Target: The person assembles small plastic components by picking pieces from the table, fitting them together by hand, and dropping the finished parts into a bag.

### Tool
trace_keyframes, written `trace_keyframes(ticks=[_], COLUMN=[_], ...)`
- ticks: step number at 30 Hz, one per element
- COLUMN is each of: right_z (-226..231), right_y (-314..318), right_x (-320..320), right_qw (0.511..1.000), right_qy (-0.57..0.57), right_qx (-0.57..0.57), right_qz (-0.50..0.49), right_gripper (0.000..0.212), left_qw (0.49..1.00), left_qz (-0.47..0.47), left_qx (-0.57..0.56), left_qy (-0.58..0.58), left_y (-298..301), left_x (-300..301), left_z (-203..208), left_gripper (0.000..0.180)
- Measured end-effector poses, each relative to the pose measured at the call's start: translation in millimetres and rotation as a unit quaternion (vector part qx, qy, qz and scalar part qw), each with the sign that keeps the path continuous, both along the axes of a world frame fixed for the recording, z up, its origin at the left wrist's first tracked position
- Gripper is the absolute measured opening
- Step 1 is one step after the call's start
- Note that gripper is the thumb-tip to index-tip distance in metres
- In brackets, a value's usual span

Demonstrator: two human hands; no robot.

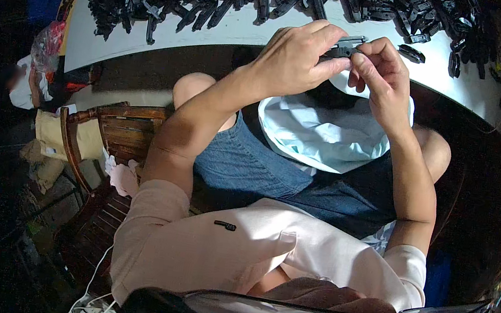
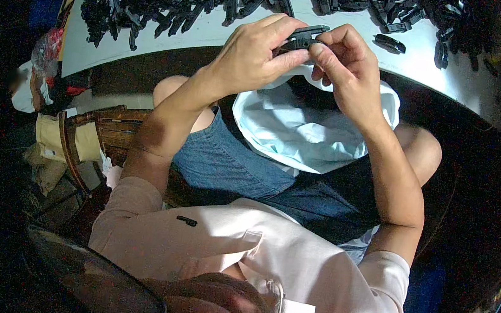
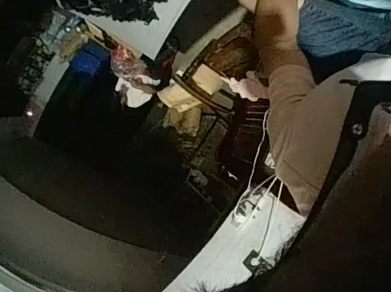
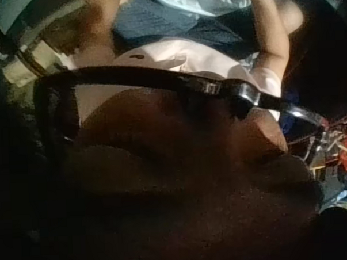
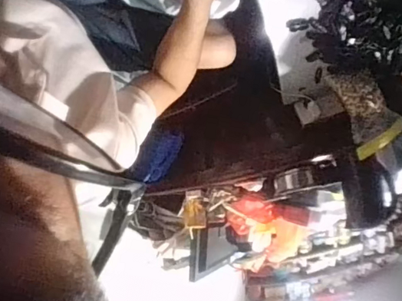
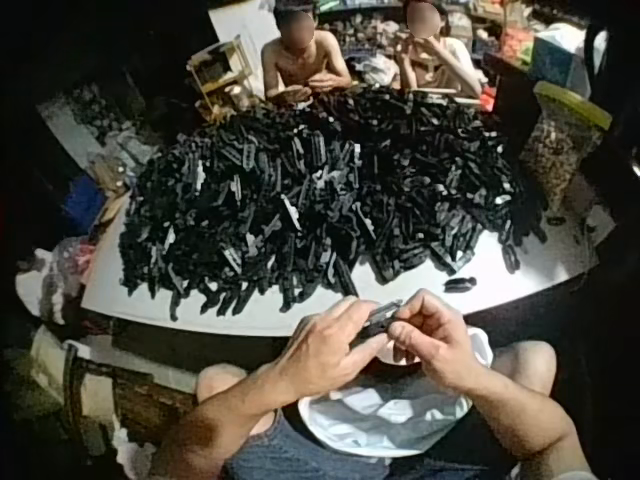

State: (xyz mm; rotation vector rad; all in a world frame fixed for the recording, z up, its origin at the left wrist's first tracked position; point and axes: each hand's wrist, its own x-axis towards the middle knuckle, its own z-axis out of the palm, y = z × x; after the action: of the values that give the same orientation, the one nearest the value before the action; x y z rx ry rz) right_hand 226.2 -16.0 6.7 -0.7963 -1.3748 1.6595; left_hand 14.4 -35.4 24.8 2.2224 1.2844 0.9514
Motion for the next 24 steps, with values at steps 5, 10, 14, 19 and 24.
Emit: trace_keyframes(ticks=[5, 10, 14, 19, 24], right_z=[7, 23, 22, 22, 16], right_y=[5, 27, 32, 29, 32], right_x=[10, 43, 58, 51, 50], right_qw=[0.957, 0.808, 0.699, 0.701, 0.745], right_qy=[-0.173, -0.450, -0.608, -0.621, -0.560], right_qx=[0.227, 0.333, 0.319, 0.320, 0.336], right_qz=[-0.047, -0.183, -0.199, -0.145, -0.134], right_gripper=[0.018, 0.018, 0.030, 0.028, 0.027], left_qw=[1.000, 0.998, 0.995, 0.985, 0.991], left_qz=[-0.017, -0.064, -0.084, -0.101, 0.029], left_qx=[0.015, 0.023, -0.039, 0.001, 0.070], left_qy=[0.009, 0.007, 0.024, 0.140, 0.109], left_y=[0, -8, -15, -11, 3], left_x=[-4, 3, 17, 21, 14], left_z=[4, 12, 7, -19, -18], left_gripper=[0.031, 0.026, 0.036, 0.046, 0.047])
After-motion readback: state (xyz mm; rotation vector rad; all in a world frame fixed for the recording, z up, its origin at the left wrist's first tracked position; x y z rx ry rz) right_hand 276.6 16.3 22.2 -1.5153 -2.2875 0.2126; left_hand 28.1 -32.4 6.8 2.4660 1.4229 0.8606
